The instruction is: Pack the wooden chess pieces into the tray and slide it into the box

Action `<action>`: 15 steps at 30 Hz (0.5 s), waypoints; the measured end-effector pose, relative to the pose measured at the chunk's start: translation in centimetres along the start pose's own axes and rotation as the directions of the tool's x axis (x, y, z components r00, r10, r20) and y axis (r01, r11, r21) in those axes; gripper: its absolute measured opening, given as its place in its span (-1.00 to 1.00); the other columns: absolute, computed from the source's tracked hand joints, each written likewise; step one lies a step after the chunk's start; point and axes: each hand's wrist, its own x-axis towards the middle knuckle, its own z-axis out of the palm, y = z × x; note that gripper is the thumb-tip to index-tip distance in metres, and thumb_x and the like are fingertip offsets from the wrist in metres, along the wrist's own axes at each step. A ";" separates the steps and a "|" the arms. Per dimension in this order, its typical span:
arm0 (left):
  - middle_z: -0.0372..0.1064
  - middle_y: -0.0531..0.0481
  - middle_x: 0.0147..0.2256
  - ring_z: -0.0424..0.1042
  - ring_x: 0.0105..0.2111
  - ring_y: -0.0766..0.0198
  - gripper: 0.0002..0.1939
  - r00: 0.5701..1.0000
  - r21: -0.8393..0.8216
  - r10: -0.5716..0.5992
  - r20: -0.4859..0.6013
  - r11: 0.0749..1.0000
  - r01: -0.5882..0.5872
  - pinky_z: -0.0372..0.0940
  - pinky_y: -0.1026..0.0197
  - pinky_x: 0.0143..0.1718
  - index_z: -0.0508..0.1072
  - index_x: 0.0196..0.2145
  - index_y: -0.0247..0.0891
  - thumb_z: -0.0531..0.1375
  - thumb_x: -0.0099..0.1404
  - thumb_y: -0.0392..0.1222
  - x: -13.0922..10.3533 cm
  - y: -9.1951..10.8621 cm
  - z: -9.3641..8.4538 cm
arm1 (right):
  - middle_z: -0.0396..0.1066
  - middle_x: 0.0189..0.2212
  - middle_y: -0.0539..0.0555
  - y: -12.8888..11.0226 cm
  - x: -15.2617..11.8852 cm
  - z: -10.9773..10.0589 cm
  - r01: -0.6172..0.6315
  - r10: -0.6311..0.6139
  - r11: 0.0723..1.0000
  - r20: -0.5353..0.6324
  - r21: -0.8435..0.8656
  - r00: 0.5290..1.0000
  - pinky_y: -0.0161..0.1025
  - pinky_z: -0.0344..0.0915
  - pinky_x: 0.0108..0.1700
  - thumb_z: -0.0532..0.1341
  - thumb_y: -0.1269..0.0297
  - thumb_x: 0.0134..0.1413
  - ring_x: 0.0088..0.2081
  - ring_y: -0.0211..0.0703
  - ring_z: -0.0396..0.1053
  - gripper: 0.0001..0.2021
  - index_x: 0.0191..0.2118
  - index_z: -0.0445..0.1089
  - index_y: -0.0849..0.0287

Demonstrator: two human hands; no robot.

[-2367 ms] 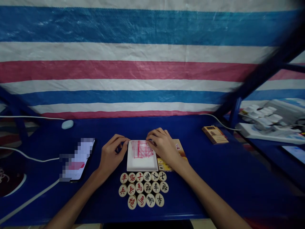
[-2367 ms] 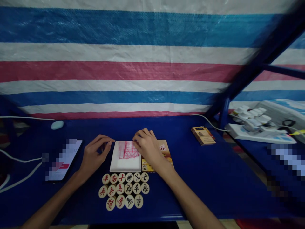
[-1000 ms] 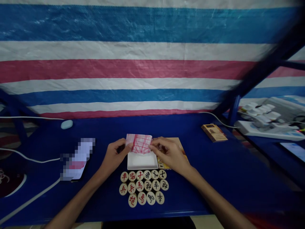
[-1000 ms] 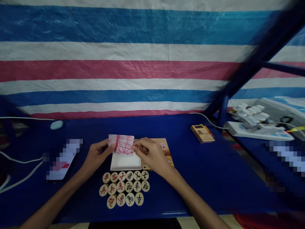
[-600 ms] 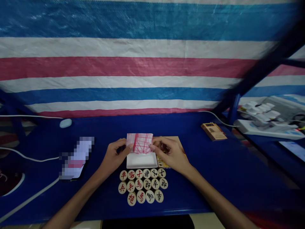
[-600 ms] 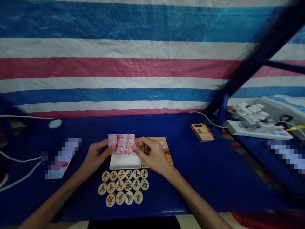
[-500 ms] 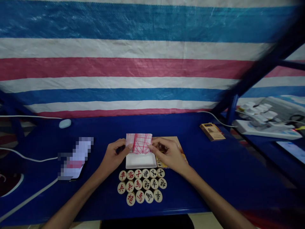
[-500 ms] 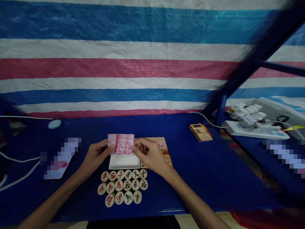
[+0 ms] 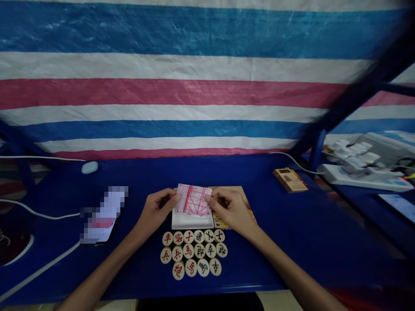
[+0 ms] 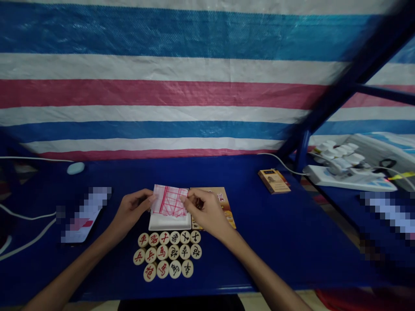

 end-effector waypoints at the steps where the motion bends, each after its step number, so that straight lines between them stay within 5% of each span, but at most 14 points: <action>1: 0.36 0.06 -0.46 0.28 -0.46 0.35 -0.71 1.000 -0.003 -0.002 -0.006 1.000 0.002 0.21 0.31 -0.43 0.52 -0.35 -0.25 0.21 0.38 0.01 0.0 0.0 0.0 | 0.24 -0.57 -0.07 0.0 0.0 0.0 -0.007 0.007 1.000 -0.003 0.006 1.000 -0.28 0.05 -0.48 0.20 0.04 0.28 -0.52 -0.31 0.12 -0.65 -0.47 0.32 0.13; 15: 0.43 0.05 -0.43 0.32 -0.44 0.35 -0.76 0.996 -0.017 -0.052 -0.066 0.999 0.051 0.19 0.32 -0.40 0.56 -0.33 -0.26 0.27 0.32 -0.02 0.2 -0.2 -0.2 | 0.38 -0.56 -0.03 -0.2 0.0 -0.3 -0.054 0.054 0.998 -0.008 0.036 0.999 -0.26 0.13 -0.44 0.21 0.02 0.26 -0.50 -0.27 0.25 -0.72 -0.31 0.44 0.13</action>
